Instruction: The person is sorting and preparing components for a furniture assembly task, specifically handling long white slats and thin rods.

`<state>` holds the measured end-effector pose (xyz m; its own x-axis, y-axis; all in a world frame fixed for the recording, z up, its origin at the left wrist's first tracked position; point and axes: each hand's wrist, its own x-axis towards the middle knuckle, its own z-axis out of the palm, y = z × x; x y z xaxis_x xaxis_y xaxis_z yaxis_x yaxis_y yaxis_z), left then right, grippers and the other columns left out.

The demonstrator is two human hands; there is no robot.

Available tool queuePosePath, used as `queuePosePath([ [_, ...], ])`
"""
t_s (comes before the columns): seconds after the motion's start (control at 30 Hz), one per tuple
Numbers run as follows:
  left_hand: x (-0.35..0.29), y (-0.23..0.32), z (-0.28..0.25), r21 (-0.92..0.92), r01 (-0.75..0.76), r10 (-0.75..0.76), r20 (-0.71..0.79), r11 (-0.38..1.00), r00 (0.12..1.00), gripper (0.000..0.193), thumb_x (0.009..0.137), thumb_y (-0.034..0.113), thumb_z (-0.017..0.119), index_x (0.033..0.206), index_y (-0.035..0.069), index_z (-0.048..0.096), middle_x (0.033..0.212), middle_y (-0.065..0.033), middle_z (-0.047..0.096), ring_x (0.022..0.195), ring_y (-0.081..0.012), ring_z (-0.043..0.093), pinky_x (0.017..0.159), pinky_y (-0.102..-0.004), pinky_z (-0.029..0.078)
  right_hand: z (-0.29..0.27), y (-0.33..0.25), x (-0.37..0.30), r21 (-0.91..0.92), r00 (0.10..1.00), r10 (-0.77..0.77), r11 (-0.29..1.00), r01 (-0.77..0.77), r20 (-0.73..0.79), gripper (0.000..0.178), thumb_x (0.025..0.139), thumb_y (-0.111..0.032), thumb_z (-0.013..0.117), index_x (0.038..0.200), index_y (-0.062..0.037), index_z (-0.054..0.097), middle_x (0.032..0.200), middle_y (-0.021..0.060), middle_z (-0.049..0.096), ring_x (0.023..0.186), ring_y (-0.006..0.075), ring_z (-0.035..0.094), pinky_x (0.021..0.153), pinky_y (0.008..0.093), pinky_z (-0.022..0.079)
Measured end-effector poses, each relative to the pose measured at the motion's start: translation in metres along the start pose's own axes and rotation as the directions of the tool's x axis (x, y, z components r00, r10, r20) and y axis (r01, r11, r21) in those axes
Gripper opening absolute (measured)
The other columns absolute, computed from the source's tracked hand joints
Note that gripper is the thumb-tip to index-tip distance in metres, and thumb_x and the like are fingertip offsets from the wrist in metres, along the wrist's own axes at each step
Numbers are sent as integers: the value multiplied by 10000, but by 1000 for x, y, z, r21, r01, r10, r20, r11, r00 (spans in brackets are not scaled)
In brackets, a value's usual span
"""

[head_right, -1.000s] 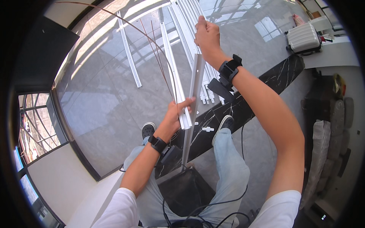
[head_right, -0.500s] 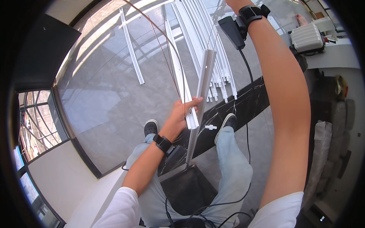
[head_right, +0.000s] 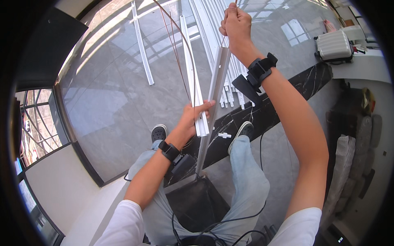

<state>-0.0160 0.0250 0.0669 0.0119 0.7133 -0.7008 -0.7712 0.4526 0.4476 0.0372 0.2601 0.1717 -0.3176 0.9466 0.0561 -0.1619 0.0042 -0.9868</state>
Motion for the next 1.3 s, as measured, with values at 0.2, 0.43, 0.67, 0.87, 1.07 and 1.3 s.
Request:
queuePosePath([
  [0.2,2,-2,2,-7,-16,16,23,1000,1000,287,770,87,822,903,42,572,659,6,552,541,-84,555,483,-222,467,-19,-44,110,47,981,-118,991,126,-153,348,1052,-261,424,730,-130,426,553,-39,292,398,84,246,372,266,215],
  [0.43,-4,5,10,19,29,-30,68,999,997,289,775,104,821,944,7,607,664,-6,565,540,-87,549,497,-236,464,-76,-119,149,3,937,-207,976,217,-280,306,1019,-188,448,721,-126,415,585,-21,306,444,99,264,399,276,219],
  [0.67,-1,-1,1,121,11,-28,142,993,989,271,775,103,816,944,-31,651,669,-20,593,550,-86,558,500,-238,459,-80,-97,131,160,993,-14,987,33,-117,279,1011,-149,415,734,-121,396,583,-34,265,451,95,246,402,260,218],
  [0.87,4,-7,-4,131,-10,1,69,991,998,263,768,70,814,932,-25,632,681,-22,593,558,-89,569,496,-227,472,-33,-19,-2,120,979,205,972,-204,8,428,1056,-351,425,717,-90,403,603,-39,268,491,86,216,442,256,218],
  [1.07,1,-4,2,79,46,-52,76,996,996,301,755,41,815,949,-17,593,706,-21,587,556,-88,566,499,-230,489,-22,5,-37,161,975,217,965,-208,-42,425,1055,-361,422,713,-116,366,603,-46,243,490,81,210,448,252,201],
  [1.3,3,-1,4,77,13,-19,78,997,997,287,764,80,820,915,3,588,685,-8,572,541,-80,550,497,-222,481,-19,3,-18,104,983,172,981,-164,-67,457,1057,-344,424,673,-109,346,562,-53,241,453,68,187,408,262,174],
])
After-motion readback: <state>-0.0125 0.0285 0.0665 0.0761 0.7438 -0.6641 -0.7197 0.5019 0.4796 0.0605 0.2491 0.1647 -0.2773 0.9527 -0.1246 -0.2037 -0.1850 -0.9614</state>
